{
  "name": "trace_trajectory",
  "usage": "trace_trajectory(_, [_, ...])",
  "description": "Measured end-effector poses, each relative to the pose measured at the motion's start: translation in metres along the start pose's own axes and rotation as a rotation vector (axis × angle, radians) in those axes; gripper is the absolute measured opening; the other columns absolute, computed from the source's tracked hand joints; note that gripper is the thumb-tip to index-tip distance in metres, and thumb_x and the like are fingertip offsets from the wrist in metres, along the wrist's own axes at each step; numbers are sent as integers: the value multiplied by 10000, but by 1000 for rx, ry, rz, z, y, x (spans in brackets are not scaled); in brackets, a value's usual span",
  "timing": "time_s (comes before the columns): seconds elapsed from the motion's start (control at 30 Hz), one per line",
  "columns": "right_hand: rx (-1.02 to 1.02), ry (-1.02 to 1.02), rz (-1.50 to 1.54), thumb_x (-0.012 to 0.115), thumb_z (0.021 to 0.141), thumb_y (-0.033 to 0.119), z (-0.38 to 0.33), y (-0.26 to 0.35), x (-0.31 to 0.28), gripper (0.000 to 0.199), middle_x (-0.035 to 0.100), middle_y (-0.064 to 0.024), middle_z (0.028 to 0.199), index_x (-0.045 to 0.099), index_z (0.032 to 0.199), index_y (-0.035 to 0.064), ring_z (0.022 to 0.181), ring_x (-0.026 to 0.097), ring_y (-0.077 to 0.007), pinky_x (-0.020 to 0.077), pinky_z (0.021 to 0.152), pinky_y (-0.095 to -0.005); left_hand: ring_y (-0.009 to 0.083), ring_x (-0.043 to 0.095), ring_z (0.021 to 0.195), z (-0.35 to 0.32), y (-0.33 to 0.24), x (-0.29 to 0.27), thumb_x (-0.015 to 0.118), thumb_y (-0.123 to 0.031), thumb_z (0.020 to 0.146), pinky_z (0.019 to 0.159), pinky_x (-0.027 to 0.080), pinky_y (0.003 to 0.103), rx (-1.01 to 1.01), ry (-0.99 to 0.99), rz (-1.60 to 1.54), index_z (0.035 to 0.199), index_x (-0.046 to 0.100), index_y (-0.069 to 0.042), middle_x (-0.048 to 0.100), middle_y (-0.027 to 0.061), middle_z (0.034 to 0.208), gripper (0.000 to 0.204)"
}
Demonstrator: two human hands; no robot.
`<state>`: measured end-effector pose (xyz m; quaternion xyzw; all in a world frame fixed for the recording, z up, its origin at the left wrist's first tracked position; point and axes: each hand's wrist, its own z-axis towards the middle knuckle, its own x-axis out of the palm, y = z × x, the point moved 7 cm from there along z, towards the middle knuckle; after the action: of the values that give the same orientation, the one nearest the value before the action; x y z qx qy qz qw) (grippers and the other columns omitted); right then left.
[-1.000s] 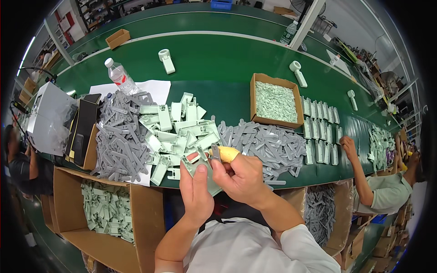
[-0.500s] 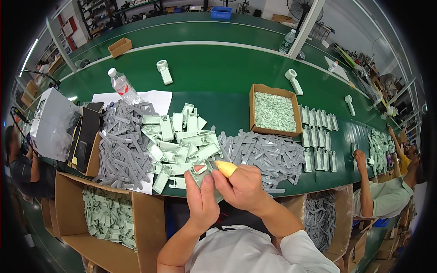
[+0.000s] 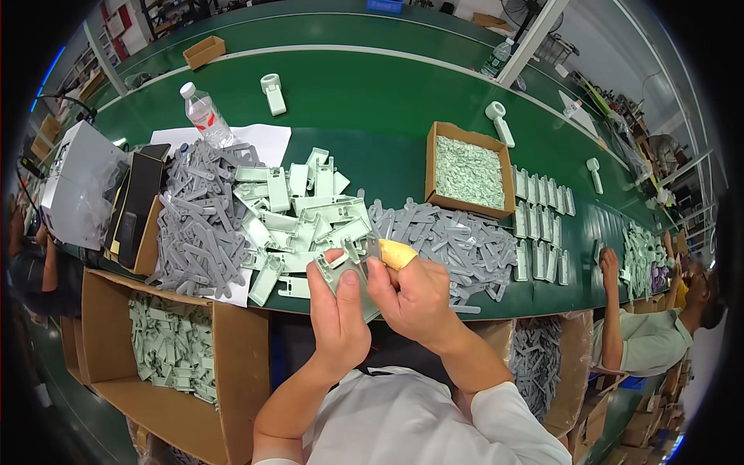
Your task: The person assembles plastic devices by hand, taking small components and inserts from piles and boxes, fitting them into plastic housings, and pressing them into place.
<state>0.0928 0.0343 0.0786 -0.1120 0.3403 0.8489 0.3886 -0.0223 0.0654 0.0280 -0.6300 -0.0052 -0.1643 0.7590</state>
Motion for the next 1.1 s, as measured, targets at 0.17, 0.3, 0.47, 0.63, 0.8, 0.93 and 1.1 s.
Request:
trace_trajectory(0.17, [-39,-9,33,697,849,10,1,6,0,189,594,-54,597,624,1005,-67,436,547,-184,411,417,-304,186,522,941,-2,4,1,419,-152,1035,818,450,294,6,27,13,1267,406,59,562,148,1114,314])
trace_trajectory(0.3, [-109,-15,55,685,852,7,-3,7,1,173,623,-90,653,628,997,-70,457,566,-230,427,426,-327,204,530,957,-6,7,0,430,-134,1029,823,454,306,25,26,15,1267,400,76,565,158,1133,319])
trace_trajectory(0.47, [-99,67,12,678,858,10,-8,5,7,150,634,-115,689,629,974,-70,473,578,-266,437,432,-351,125,517,974,-11,17,-5,436,-113,1027,850,441,263,43,-45,62,1287,392,50,558,91,1131,310])
trace_trajectory(0.63, [-88,122,43,674,864,19,-11,3,21,143,623,-116,670,626,960,-74,480,584,-274,439,434,-362,147,529,995,-10,15,-14,438,-86,1019,871,446,283,0,6,86,1298,388,56,558,104,1151,317])
trace_trajectory(0.8, [-8,315,111,650,901,84,-10,0,76,156,614,-124,650,636,980,-50,493,591,-281,450,456,-357,214,564,971,-14,36,-57,428,-112,1016,847,472,310,72,-139,133,1357,358,67,574,150,1155,391])
trace_trajectory(0.93, [495,499,561,623,929,179,11,5,147,173,587,-152,594,616,939,7,522,614,-314,459,458,-407,178,577,874,-25,65,-127,424,-138,1019,772,496,308,-210,-389,-169,1371,382,16,590,121,1064,386])
trace_trajectory(1.1, [206,633,217,628,898,169,9,8,284,225,682,-181,790,569,1052,15,778,677,-381,532,673,-469,123,567,740,-68,70,-178,461,-150,1010,676,501,278,-283,-484,-347,1350,420,-9,577,75,944,370])
